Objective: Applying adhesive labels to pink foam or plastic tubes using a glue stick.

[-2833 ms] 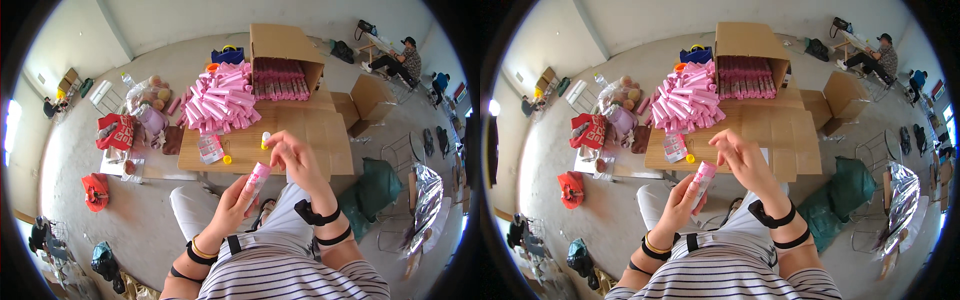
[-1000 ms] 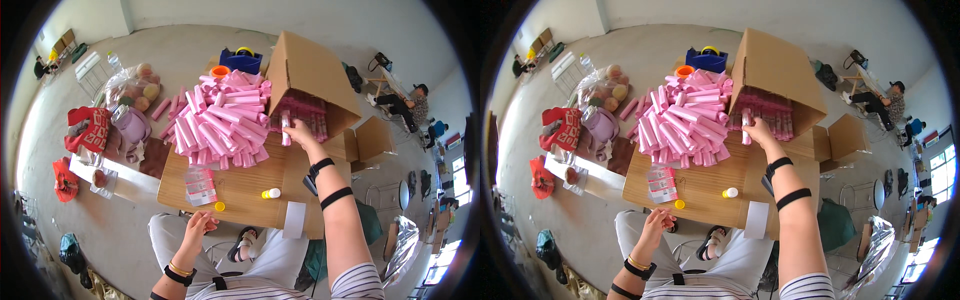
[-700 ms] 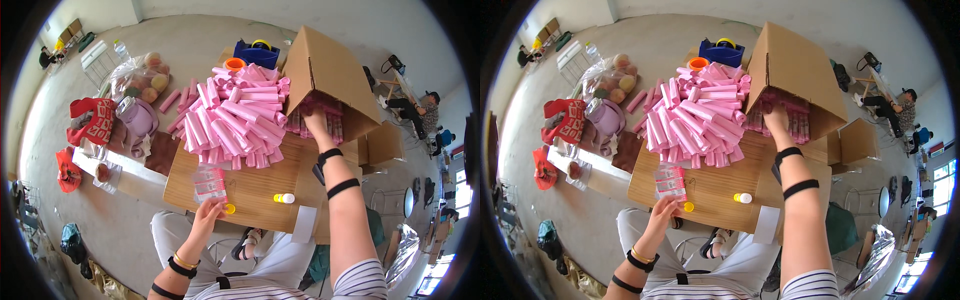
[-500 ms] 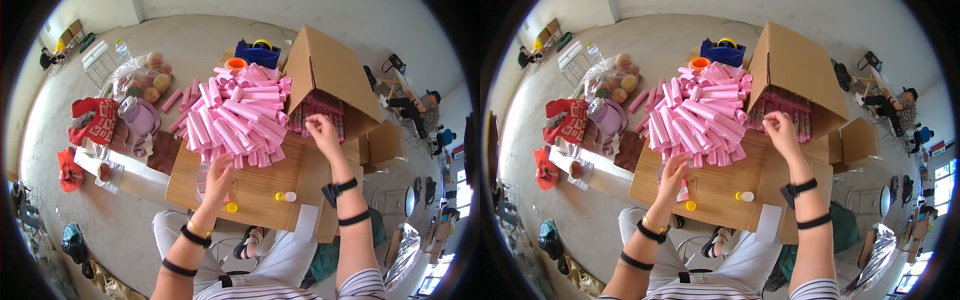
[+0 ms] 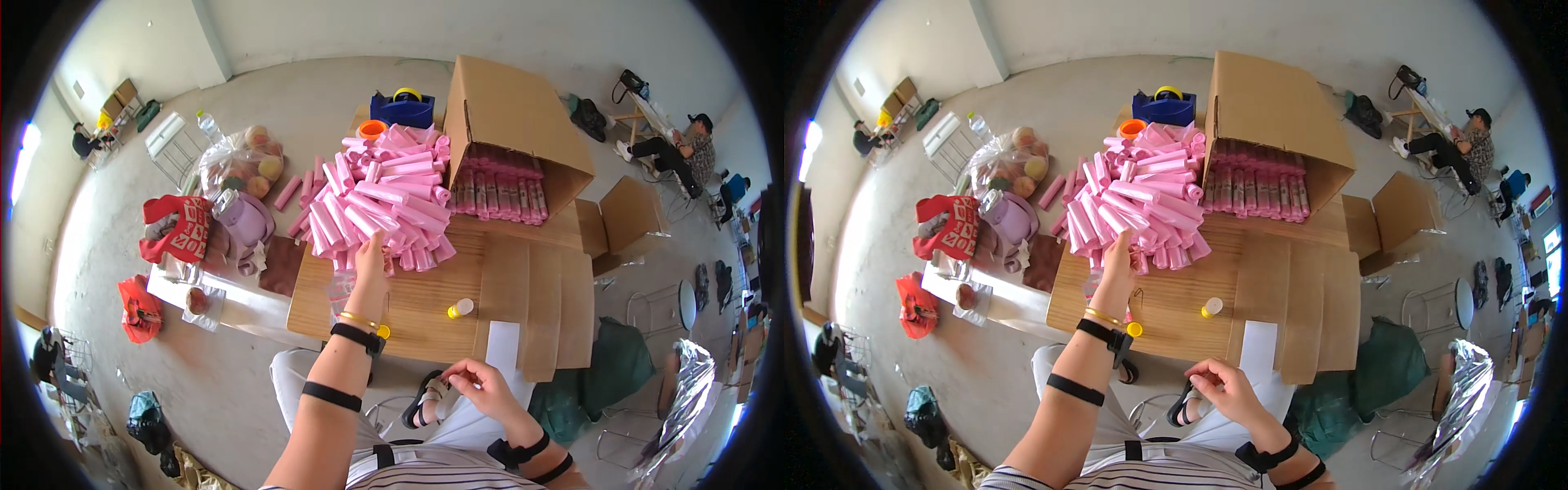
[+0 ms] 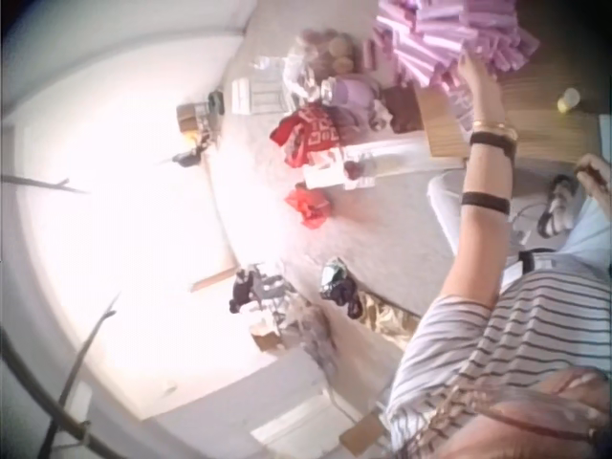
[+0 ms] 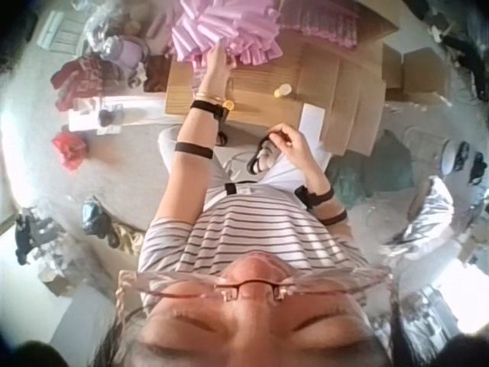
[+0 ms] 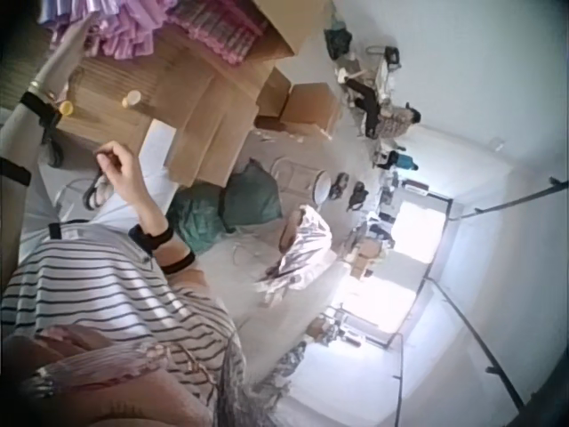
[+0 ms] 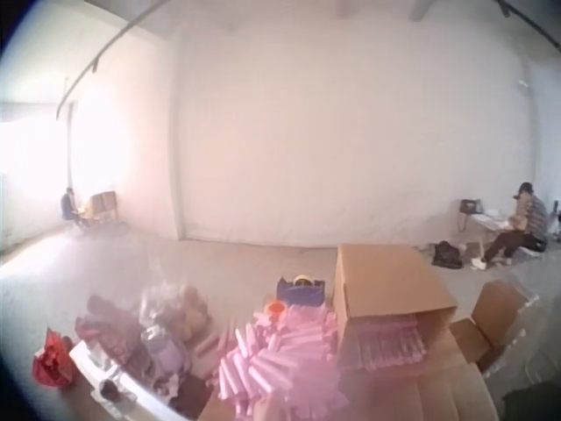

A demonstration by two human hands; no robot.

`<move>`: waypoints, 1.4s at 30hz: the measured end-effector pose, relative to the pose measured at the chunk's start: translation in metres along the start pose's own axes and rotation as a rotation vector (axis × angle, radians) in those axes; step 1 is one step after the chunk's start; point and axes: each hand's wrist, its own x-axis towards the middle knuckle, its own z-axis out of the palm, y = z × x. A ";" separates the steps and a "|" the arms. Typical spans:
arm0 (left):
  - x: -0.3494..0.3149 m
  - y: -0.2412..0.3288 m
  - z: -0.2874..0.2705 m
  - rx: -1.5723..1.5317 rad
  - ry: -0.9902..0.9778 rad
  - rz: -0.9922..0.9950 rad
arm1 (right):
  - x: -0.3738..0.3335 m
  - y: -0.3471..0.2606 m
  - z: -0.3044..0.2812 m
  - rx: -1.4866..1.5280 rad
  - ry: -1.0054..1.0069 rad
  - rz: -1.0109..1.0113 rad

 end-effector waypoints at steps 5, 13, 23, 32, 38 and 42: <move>-0.104 0.013 -0.001 0.020 -0.285 0.139 | -0.003 -0.010 0.004 0.127 0.048 -0.014; -0.263 -0.002 -0.040 0.143 -0.548 0.245 | -0.008 -0.036 0.049 0.395 -0.035 -0.182; -0.324 0.022 -0.064 0.157 -0.496 0.256 | -0.074 -0.034 0.058 0.498 0.002 -0.239; -0.361 0.046 -0.081 0.306 -0.662 0.325 | -0.113 -0.056 0.046 0.460 -0.020 -0.281; -0.372 0.039 -0.071 0.305 -0.642 0.323 | -0.115 -0.057 0.052 0.381 0.048 -0.466; -0.373 0.034 -0.071 0.312 -0.576 0.328 | -0.119 -0.061 0.043 0.159 0.038 -0.548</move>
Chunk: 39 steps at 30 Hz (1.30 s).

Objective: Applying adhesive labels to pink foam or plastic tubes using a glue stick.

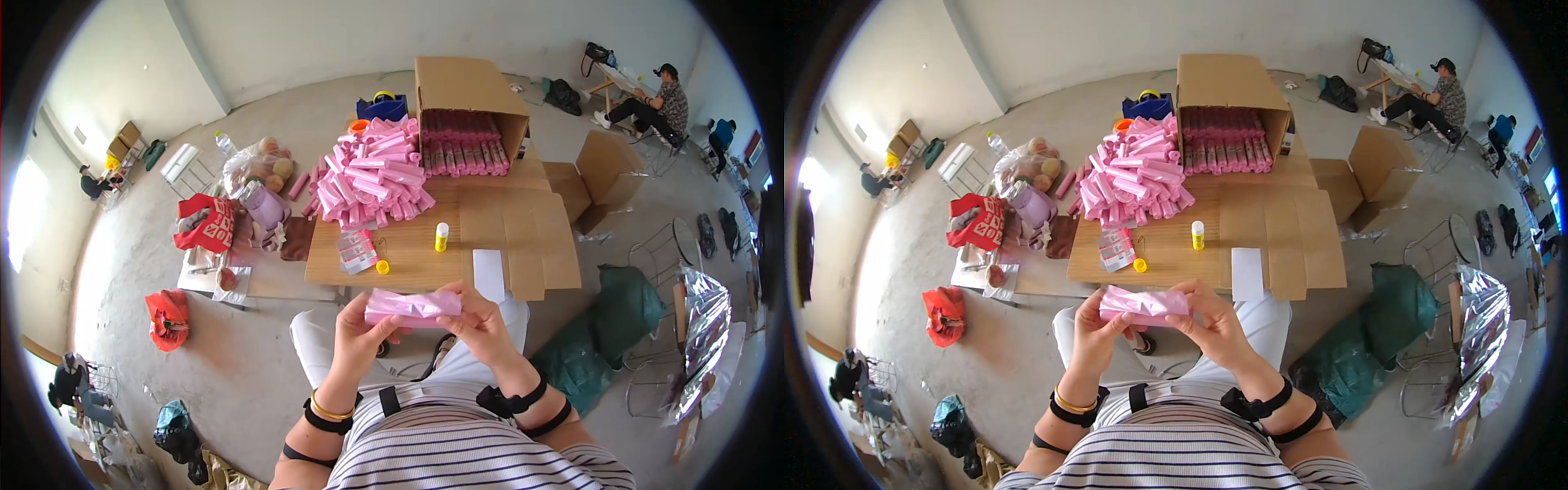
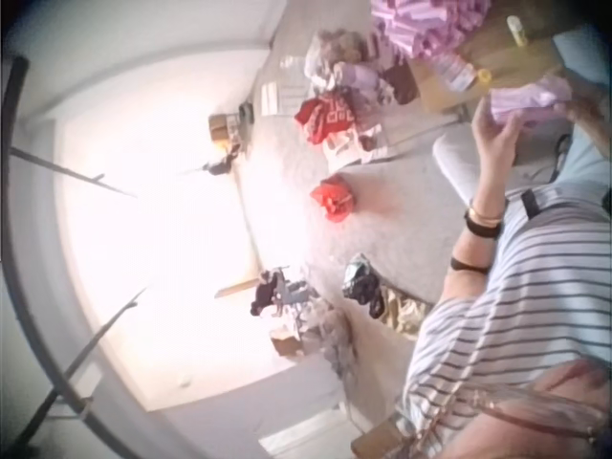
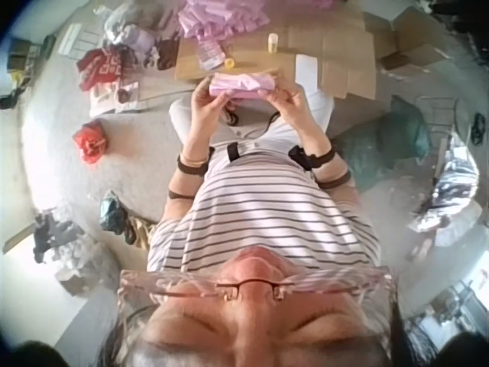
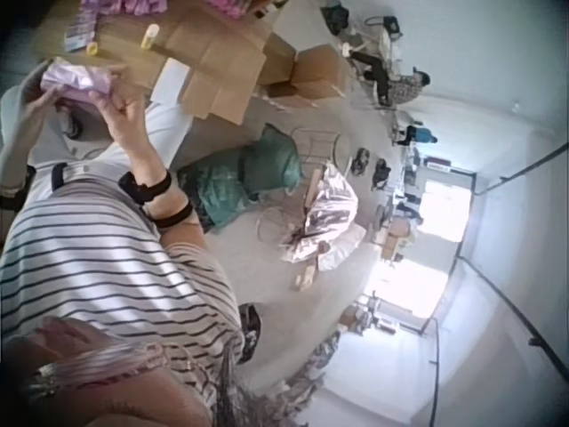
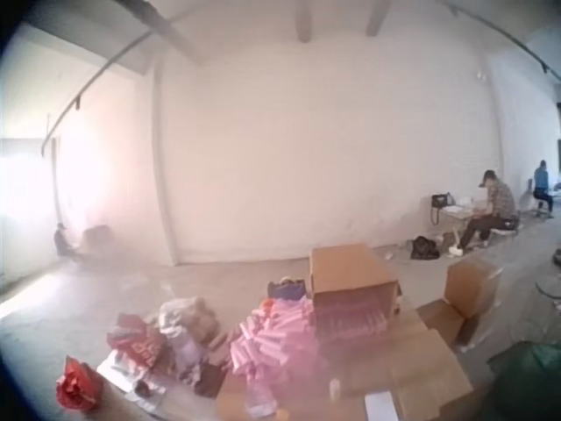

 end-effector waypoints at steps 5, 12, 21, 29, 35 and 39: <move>0.003 0.003 0.010 -0.032 0.106 -0.035 | 0.001 -0.007 -0.002 -0.157 -0.023 -0.036; -0.001 0.001 0.021 0.016 0.074 -0.045 | 0.003 -0.003 0.004 0.342 0.238 0.203; 0.003 -0.015 0.015 0.071 0.113 -0.066 | 0.013 -0.012 -0.021 0.267 0.254 -0.001; 0.011 -0.005 0.014 0.147 0.113 0.016 | 0.036 -0.047 -0.020 -0.620 -0.212 -0.184; 0.015 -0.007 0.005 -0.085 0.123 -0.143 | 0.022 -0.006 -0.036 -0.139 -0.215 0.110; 0.017 -0.017 0.006 -0.185 0.132 -0.199 | 0.022 0.008 -0.028 -0.263 -0.194 0.078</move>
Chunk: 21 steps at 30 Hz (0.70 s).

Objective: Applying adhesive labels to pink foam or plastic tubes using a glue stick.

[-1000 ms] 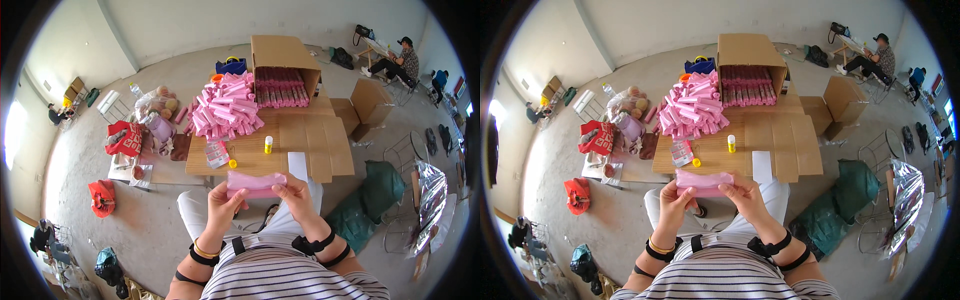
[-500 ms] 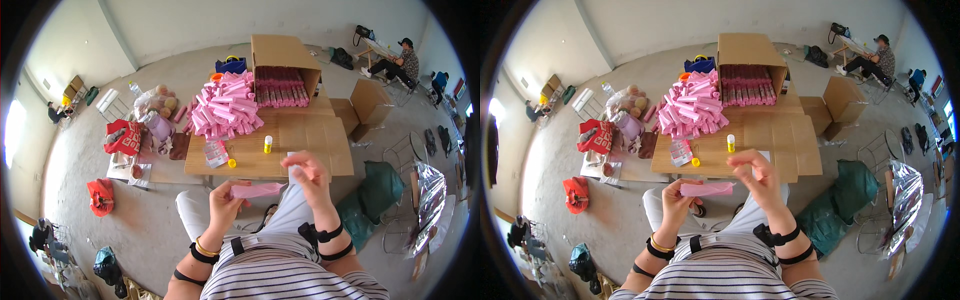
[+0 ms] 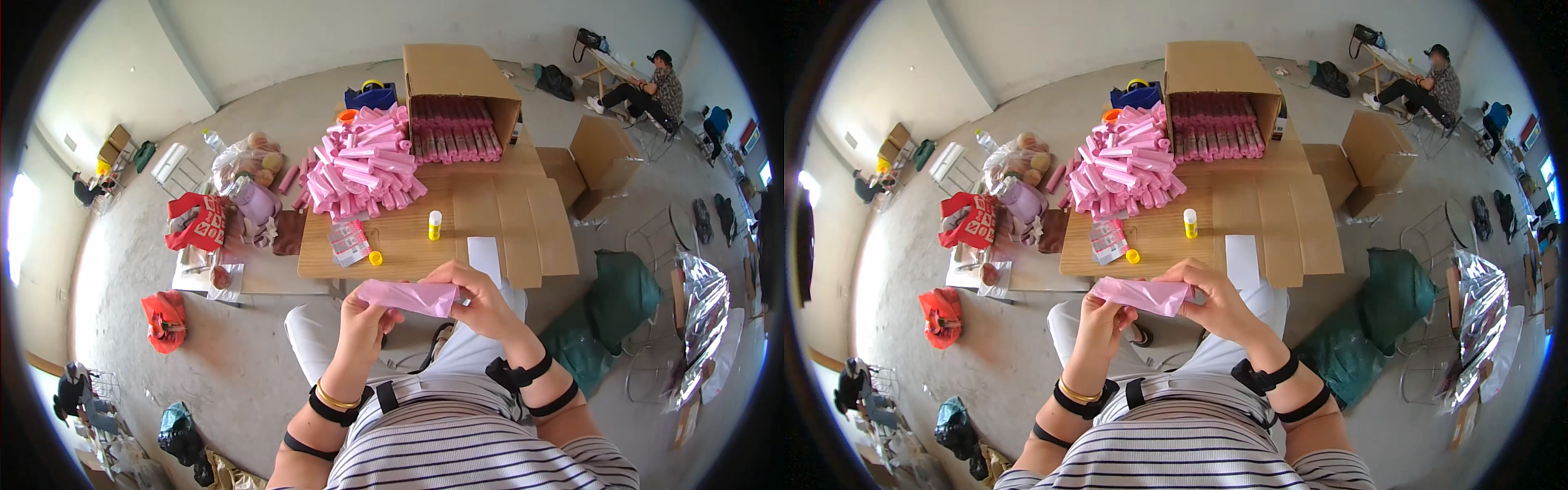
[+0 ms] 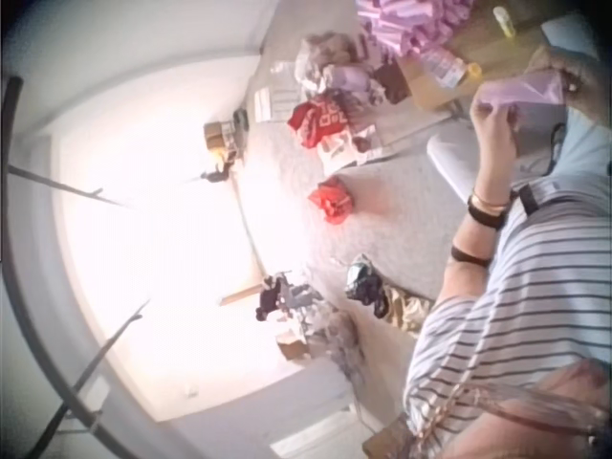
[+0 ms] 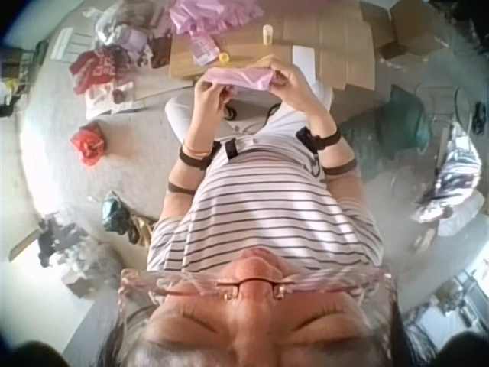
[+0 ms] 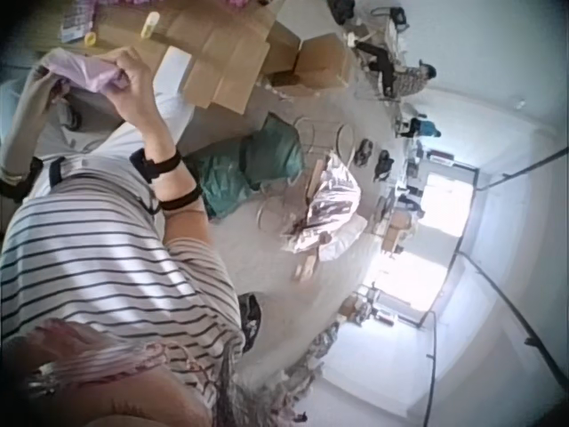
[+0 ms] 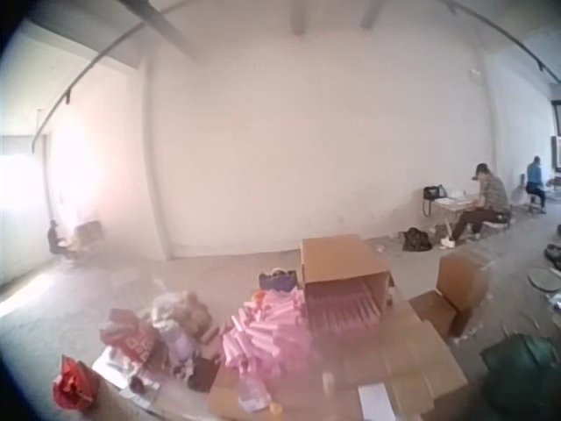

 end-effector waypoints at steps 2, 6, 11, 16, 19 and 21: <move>-0.003 0.003 0.010 -0.002 0.016 0.036 | 0.001 0.008 0.006 0.154 0.108 0.008; -0.008 0.007 0.008 0.246 -0.157 0.295 | -0.005 0.011 0.004 0.529 0.132 0.195; -0.010 0.010 0.004 0.284 -0.125 0.221 | -0.010 0.007 0.006 0.418 0.119 0.241; -0.003 0.008 -0.002 0.157 -0.137 0.107 | -0.013 0.000 0.009 0.399 0.121 0.120; -0.007 0.005 0.007 0.308 -0.197 0.280 | -0.015 0.013 0.004 0.525 0.119 0.244; -0.009 0.004 0.009 0.366 -0.210 0.318 | -0.017 0.017 0.001 0.604 0.099 0.323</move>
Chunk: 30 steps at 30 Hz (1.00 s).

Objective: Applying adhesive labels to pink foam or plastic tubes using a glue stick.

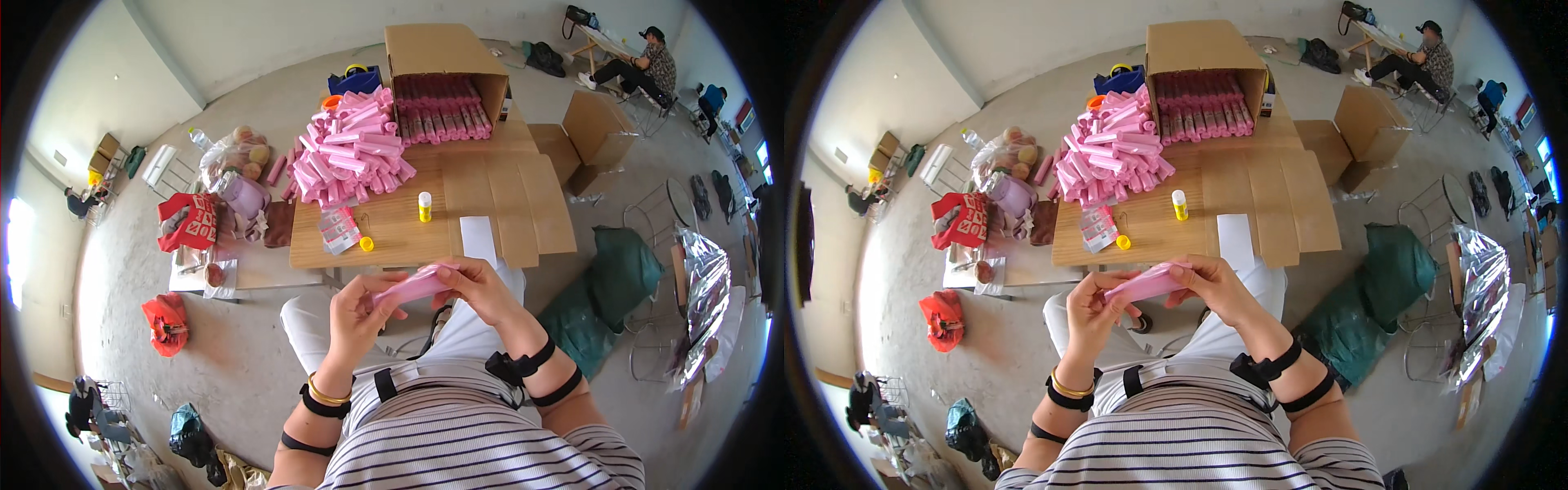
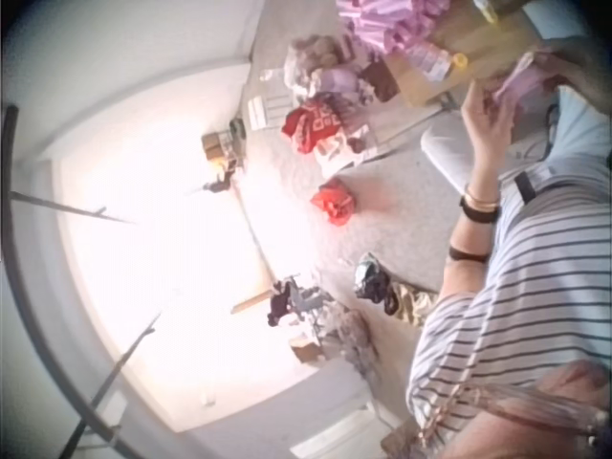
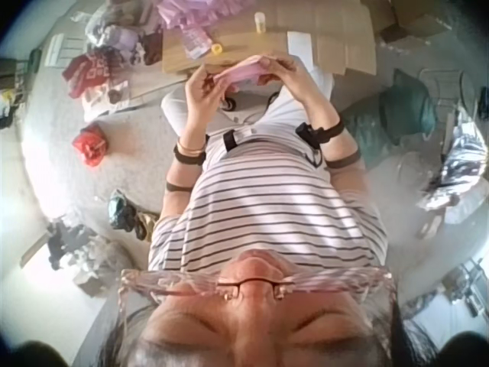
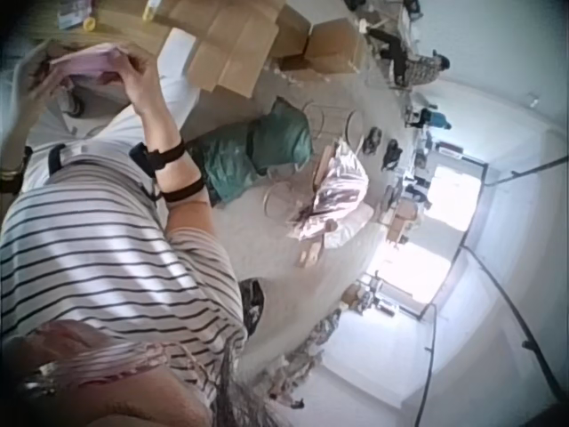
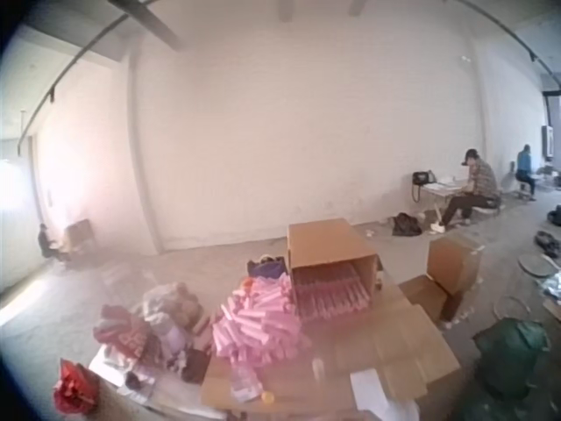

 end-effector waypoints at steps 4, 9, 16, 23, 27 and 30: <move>0.005 0.001 -0.010 -0.111 0.026 -0.181 | -0.003 -0.001 0.001 -0.043 -0.016 -0.065; 0.007 0.005 -0.006 -0.026 -0.051 -0.091 | 0.000 0.002 -0.006 0.127 -0.004 -0.019; 0.008 -0.001 -0.014 -0.191 -0.098 -0.190 | -0.002 -0.004 -0.009 0.214 -0.078 0.036; 0.017 -0.009 -0.015 0.048 -0.058 -0.170 | -0.001 -0.003 -0.009 0.284 -0.031 0.089; 0.022 -0.031 -0.018 -0.083 -0.048 -0.307 | -0.002 0.005 -0.012 0.057 0.034 -0.083; 0.022 -0.047 -0.002 -0.026 -0.044 -0.325 | -0.003 0.022 -0.025 0.040 0.160 -0.079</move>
